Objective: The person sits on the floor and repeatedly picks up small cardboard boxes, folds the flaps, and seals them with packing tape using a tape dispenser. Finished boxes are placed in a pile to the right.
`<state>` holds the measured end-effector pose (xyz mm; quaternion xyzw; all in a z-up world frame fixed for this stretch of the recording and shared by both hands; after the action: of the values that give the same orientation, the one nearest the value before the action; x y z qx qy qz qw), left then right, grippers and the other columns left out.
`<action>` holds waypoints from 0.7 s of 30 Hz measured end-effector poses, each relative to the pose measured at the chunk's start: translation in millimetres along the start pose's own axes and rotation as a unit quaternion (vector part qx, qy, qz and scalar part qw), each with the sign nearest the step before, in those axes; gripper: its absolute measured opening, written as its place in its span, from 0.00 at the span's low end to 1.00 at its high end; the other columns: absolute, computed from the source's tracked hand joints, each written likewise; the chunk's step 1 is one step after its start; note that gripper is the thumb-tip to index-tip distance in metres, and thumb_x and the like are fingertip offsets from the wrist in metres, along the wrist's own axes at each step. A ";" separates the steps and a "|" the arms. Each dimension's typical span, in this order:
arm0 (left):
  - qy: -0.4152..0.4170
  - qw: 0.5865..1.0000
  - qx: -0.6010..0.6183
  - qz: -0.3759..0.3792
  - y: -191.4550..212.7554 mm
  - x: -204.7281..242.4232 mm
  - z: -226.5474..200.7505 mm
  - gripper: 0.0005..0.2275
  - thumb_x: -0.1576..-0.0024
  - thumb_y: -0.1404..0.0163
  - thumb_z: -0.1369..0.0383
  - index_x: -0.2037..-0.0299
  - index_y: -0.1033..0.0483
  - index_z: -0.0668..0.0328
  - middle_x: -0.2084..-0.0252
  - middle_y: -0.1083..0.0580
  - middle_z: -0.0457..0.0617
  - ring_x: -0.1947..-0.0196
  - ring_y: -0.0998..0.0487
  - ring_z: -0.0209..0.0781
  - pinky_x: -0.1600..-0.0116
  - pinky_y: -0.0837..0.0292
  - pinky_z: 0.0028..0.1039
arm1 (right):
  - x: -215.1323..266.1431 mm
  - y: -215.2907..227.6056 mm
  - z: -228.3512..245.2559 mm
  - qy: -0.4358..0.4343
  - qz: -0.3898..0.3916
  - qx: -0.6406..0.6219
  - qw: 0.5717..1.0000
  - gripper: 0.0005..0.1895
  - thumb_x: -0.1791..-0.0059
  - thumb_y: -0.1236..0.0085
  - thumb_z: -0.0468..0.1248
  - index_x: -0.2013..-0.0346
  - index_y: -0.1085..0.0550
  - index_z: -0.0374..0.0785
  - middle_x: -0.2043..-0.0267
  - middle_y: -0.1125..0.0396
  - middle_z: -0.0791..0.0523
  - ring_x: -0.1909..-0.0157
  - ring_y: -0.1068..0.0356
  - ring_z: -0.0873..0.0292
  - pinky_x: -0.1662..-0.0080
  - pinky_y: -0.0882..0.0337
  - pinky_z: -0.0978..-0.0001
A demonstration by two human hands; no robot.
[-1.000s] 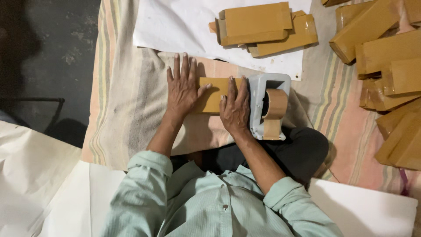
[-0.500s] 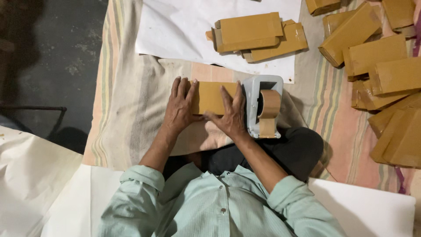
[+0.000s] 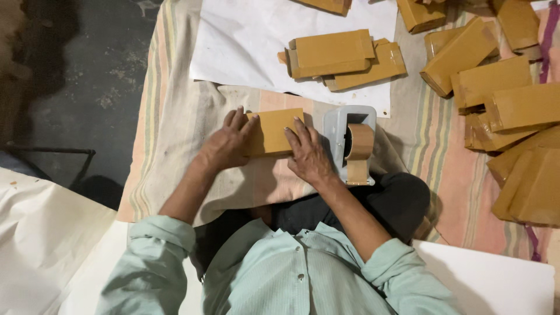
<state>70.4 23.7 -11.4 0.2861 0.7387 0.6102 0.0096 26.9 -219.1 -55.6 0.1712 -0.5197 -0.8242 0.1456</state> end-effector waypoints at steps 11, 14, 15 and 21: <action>-0.108 0.980 0.104 -0.128 26.3 14.4 11.1 0.36 0.59 0.32 0.63 0.37 0.30 0.61 0.39 0.27 0.61 0.38 0.28 0.60 0.37 0.29 0.43 | -6.3 2.9 -0.5 0.001 -0.177 0.005 0.984 0.31 0.57 0.38 0.31 0.39 0.34 0.37 0.38 0.36 0.51 0.39 0.37 0.49 0.38 0.29 0.57; 0.035 0.962 0.227 -0.150 30.7 13.5 14.9 0.36 0.59 0.32 0.51 0.40 0.27 0.57 0.46 0.23 0.56 0.47 0.21 0.51 0.41 0.25 0.39 | -15.4 16.5 1.7 -0.014 -0.226 -0.023 0.974 0.28 0.50 0.36 0.38 0.37 0.34 0.42 0.38 0.33 0.58 0.39 0.35 0.59 0.38 0.30 0.59; 0.066 0.938 0.292 -0.172 29.1 11.5 16.5 0.37 0.60 0.33 0.51 0.40 0.28 0.57 0.45 0.23 0.55 0.48 0.20 0.51 0.43 0.23 0.38 | -16.9 19.0 2.9 -0.074 -0.213 -0.132 0.965 0.29 0.50 0.38 0.41 0.35 0.35 0.41 0.38 0.34 0.55 0.41 0.35 0.57 0.41 0.30 0.59; 0.097 0.901 0.252 -0.340 -19.2 -26.6 10.9 0.36 0.49 0.36 0.54 0.34 0.36 0.66 0.41 0.27 0.64 0.43 0.24 0.58 0.41 0.29 0.43 | -23.5 5.9 0.9 -0.296 -0.122 -0.159 0.934 0.35 0.46 0.45 0.47 0.29 0.42 0.35 0.38 0.44 0.42 0.38 0.42 0.45 0.39 0.36 0.53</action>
<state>88.7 20.1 -40.5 -0.0499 0.9174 0.3882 0.0723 48.0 -211.0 -46.8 -0.0442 -0.3762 -0.9210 -0.0912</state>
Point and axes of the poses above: each hand's wrist, its own x-axis away from the middle knuckle, its own y-axis out of the back of the hand, z = x × y, the point moved 1 cm from there along -x, towards the middle knuckle
